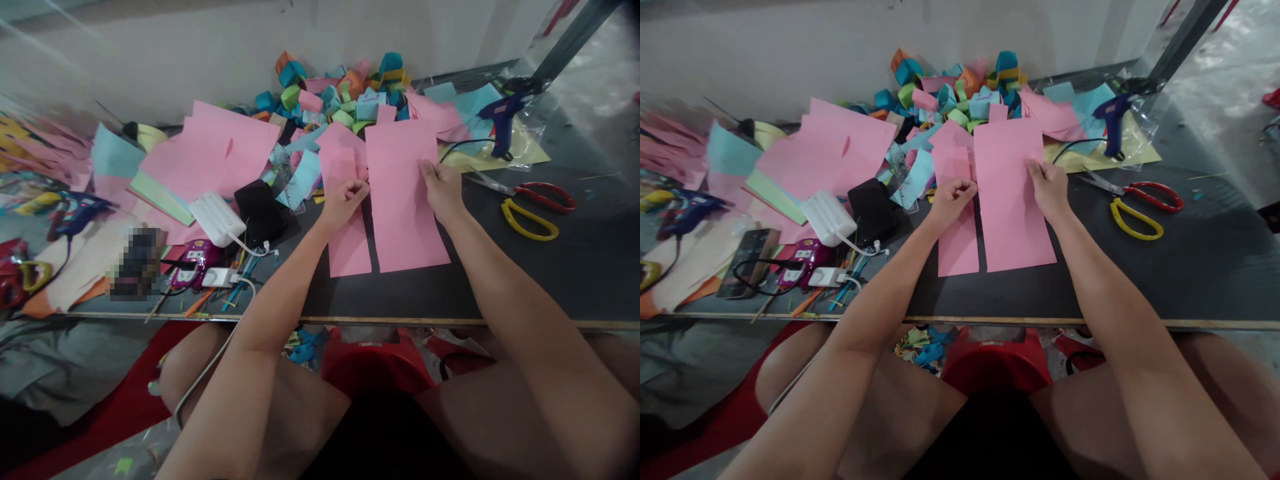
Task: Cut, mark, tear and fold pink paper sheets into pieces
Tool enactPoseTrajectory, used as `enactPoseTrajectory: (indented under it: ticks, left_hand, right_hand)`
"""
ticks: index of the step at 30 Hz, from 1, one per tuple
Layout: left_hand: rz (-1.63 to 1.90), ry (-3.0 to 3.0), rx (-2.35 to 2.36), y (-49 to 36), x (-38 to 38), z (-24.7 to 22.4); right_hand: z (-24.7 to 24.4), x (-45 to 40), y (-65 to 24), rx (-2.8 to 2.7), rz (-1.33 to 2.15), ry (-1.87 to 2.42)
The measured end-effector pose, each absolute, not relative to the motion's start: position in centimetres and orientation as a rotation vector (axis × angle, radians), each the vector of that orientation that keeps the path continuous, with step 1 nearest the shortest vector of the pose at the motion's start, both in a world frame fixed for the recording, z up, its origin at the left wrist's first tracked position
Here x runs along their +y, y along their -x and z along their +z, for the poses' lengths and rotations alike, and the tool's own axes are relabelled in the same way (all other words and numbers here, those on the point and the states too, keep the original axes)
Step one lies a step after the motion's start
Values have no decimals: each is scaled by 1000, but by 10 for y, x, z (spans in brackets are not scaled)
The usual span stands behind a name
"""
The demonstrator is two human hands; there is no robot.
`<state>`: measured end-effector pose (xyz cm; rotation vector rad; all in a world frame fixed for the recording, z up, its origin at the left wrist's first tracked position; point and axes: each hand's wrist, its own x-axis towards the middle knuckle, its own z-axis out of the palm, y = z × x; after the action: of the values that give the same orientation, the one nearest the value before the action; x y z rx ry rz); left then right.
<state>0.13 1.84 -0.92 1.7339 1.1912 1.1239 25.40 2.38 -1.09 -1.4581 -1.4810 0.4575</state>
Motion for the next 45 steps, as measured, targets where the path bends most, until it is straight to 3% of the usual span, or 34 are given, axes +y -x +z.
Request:
enactPoseTrajectory:
  ticks: [45]
  left_hand:
    - [1141,-1557,1128,-4,17,-11]
  right_hand:
    - [-12,23,-254,-1484,464,1489]
